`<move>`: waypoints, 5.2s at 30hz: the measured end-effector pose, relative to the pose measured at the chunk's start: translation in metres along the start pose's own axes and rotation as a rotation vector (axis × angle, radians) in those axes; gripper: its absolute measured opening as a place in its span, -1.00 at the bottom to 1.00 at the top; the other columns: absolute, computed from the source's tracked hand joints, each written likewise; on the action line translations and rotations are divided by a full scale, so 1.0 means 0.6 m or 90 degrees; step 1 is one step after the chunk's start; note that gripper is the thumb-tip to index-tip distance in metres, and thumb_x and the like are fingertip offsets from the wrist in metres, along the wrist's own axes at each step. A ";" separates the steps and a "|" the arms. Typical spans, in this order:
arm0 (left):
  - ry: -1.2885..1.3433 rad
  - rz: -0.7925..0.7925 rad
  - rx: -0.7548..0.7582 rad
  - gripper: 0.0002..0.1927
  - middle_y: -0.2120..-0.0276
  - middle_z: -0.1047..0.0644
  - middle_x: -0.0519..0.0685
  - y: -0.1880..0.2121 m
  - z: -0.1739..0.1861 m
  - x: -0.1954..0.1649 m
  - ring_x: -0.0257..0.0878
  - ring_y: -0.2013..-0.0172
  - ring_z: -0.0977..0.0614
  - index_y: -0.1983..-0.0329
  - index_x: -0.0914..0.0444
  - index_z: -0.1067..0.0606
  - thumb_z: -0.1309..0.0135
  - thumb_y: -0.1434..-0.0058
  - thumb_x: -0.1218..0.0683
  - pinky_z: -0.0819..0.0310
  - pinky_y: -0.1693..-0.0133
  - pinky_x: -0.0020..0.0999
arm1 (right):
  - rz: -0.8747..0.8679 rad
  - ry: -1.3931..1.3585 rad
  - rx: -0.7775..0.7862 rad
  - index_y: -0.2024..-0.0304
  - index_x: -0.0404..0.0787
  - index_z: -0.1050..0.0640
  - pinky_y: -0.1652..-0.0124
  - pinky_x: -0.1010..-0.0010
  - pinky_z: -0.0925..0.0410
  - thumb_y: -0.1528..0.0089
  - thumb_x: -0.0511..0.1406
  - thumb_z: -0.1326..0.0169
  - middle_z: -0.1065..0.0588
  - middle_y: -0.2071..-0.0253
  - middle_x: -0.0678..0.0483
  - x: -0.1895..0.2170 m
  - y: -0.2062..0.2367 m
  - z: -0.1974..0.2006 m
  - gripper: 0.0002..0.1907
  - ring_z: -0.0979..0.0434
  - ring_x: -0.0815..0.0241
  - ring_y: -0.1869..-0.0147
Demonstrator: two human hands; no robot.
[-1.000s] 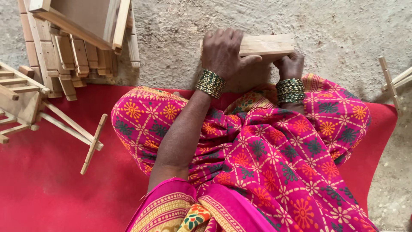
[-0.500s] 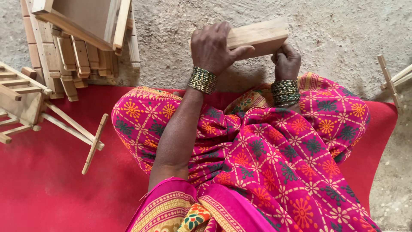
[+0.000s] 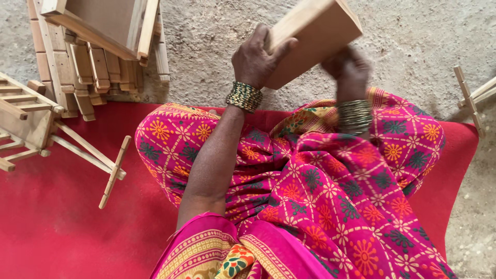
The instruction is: The person sits on a red mat and assembles miniature wooden furniture. They handle small wooden chairs and rectangular boxes, rubbing the surfaces and fitting the legs onto the chair frames.
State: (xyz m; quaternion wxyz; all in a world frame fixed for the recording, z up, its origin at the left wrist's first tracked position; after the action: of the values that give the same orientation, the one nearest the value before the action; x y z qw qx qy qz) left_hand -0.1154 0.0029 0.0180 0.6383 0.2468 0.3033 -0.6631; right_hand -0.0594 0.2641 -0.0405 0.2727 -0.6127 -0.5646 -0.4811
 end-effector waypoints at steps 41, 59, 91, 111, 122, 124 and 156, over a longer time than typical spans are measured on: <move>0.195 0.279 0.109 -0.17 0.60 -0.55 -0.13 0.032 -0.064 0.077 -0.31 0.55 -0.67 0.34 0.15 -0.48 0.21 -0.02 -0.67 -0.55 0.55 -0.29 | -0.093 0.306 0.078 -0.03 -0.42 -0.57 0.09 0.37 -0.65 -0.25 -0.57 0.20 -0.62 0.13 -0.07 -0.060 0.014 -0.001 -0.61 -0.71 0.22 0.16; 0.787 0.560 -0.095 -0.09 0.10 -0.62 0.24 0.064 -0.172 0.228 -0.02 0.09 -0.69 0.00 0.42 -0.51 -0.20 0.04 -0.46 -0.65 0.05 -0.17 | 0.123 0.484 0.027 -0.16 -0.27 -0.58 0.32 0.50 -0.60 -0.44 -0.43 0.07 -0.65 0.24 -0.02 0.016 0.040 -0.034 -0.70 -0.65 0.34 0.28; 1.239 0.481 0.159 -0.23 -0.12 -0.48 0.16 0.063 -0.184 0.067 0.02 -0.11 -0.59 -0.30 0.28 -0.22 -0.22 -0.18 -0.17 -0.60 -0.11 0.04 | 0.562 0.756 -0.002 -0.13 -0.18 -0.59 0.20 0.32 -0.49 -0.34 -0.45 -0.25 -0.50 0.17 0.05 0.089 0.165 -0.188 -0.70 -0.55 0.18 0.12; 1.262 0.490 0.094 -0.34 0.07 -0.52 0.06 0.069 -0.210 0.091 -0.04 0.01 -0.59 -0.19 0.35 -0.34 -0.25 -0.26 -0.17 -0.62 -0.02 -0.09 | 0.516 0.631 0.067 0.00 -0.27 -0.52 0.21 0.28 -0.46 -0.29 -0.51 -0.22 -0.49 0.22 -0.02 0.100 0.210 -0.255 -0.75 -0.57 0.09 0.19; 1.238 0.469 0.055 -0.39 0.12 -0.55 0.08 0.059 -0.192 0.097 -0.11 0.15 -0.62 -0.16 0.32 -0.35 -0.16 -0.31 -0.22 -0.57 0.25 -0.28 | 0.570 0.644 0.074 0.06 -0.25 -0.49 0.22 0.24 -0.48 -0.22 -0.54 -0.16 -0.49 0.22 -0.02 0.136 0.223 -0.261 -0.74 -0.58 0.05 0.18; 1.275 0.471 0.046 -0.39 0.10 -0.55 0.09 0.061 -0.194 0.099 -0.10 0.10 -0.61 -0.18 0.33 -0.35 -0.14 -0.32 -0.21 -0.55 0.17 -0.26 | 0.557 0.648 0.055 0.06 -0.25 -0.51 0.24 0.27 -0.48 -0.22 -0.54 -0.17 -0.50 0.23 0.00 0.142 0.219 -0.253 -0.74 -0.58 0.10 0.20; 1.280 0.476 0.021 -0.43 -0.11 -0.50 0.11 0.089 -0.217 0.088 -0.04 -0.09 -0.58 -0.25 0.32 -0.31 -0.01 -0.39 -0.17 -0.51 -0.17 0.03 | 0.524 0.633 -0.025 0.12 -0.29 -0.47 0.24 0.41 -0.51 -0.29 -0.53 -0.16 -0.51 0.21 0.01 0.078 0.153 -0.149 -0.83 -0.57 0.24 0.22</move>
State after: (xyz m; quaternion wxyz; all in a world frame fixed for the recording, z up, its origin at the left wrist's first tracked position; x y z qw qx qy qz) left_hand -0.0734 0.0595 -0.1151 0.2551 0.7654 0.5857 0.0775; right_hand -0.0015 0.1863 0.0553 0.6526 -0.4880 -0.0804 -0.5740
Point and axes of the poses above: each hand's wrist, its own y-axis away from the middle knuckle, its own z-axis out of the back of the hand, x = y × z, the point moved 10 cm from there along -y, towards the middle knuckle
